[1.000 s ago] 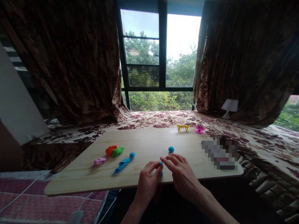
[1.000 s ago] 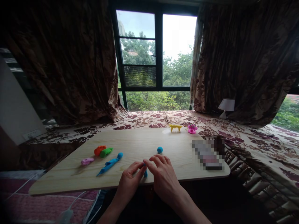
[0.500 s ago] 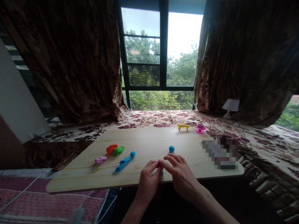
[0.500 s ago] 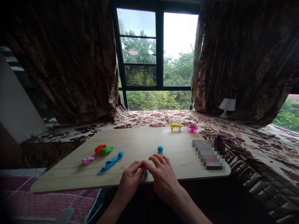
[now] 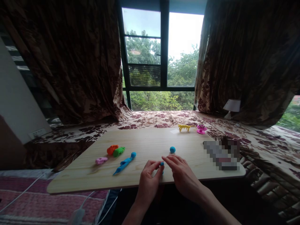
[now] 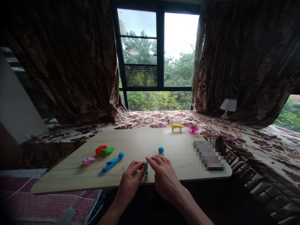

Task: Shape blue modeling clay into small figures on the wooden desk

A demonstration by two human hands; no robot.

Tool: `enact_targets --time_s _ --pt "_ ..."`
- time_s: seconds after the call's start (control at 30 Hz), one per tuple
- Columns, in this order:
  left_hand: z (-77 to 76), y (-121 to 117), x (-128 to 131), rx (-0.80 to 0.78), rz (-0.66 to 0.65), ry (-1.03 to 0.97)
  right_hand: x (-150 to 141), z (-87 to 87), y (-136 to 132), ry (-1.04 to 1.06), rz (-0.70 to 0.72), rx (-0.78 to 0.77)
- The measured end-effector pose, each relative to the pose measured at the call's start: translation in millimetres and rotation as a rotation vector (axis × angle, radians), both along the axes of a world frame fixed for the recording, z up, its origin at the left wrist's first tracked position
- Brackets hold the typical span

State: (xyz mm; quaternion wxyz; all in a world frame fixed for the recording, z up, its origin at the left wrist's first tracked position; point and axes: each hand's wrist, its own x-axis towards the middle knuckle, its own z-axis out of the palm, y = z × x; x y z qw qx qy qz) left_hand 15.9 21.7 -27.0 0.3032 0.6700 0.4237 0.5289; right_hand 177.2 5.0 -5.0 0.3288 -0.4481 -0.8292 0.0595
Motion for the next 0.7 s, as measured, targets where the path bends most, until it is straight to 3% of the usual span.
enact_targets --time_s 0.3,0.4,0.53,0.7 --pt "7.1 -13 -3 -0.321 -0.062 -0.282 -1 -17.7 -2 0.578 0.047 -0.210" --pt "11.0 -17 -4 -0.349 -0.101 -0.338 -1 -12.9 -1 0.635 0.056 -0.177" --pt "16.5 -22 -7 -0.358 -0.053 -0.354 0 -1.1 -4 0.642 0.108 -0.127" --pt "18.9 -26 -11 -0.407 -0.089 -0.407 0 2.3 -13 0.708 0.144 -0.196"
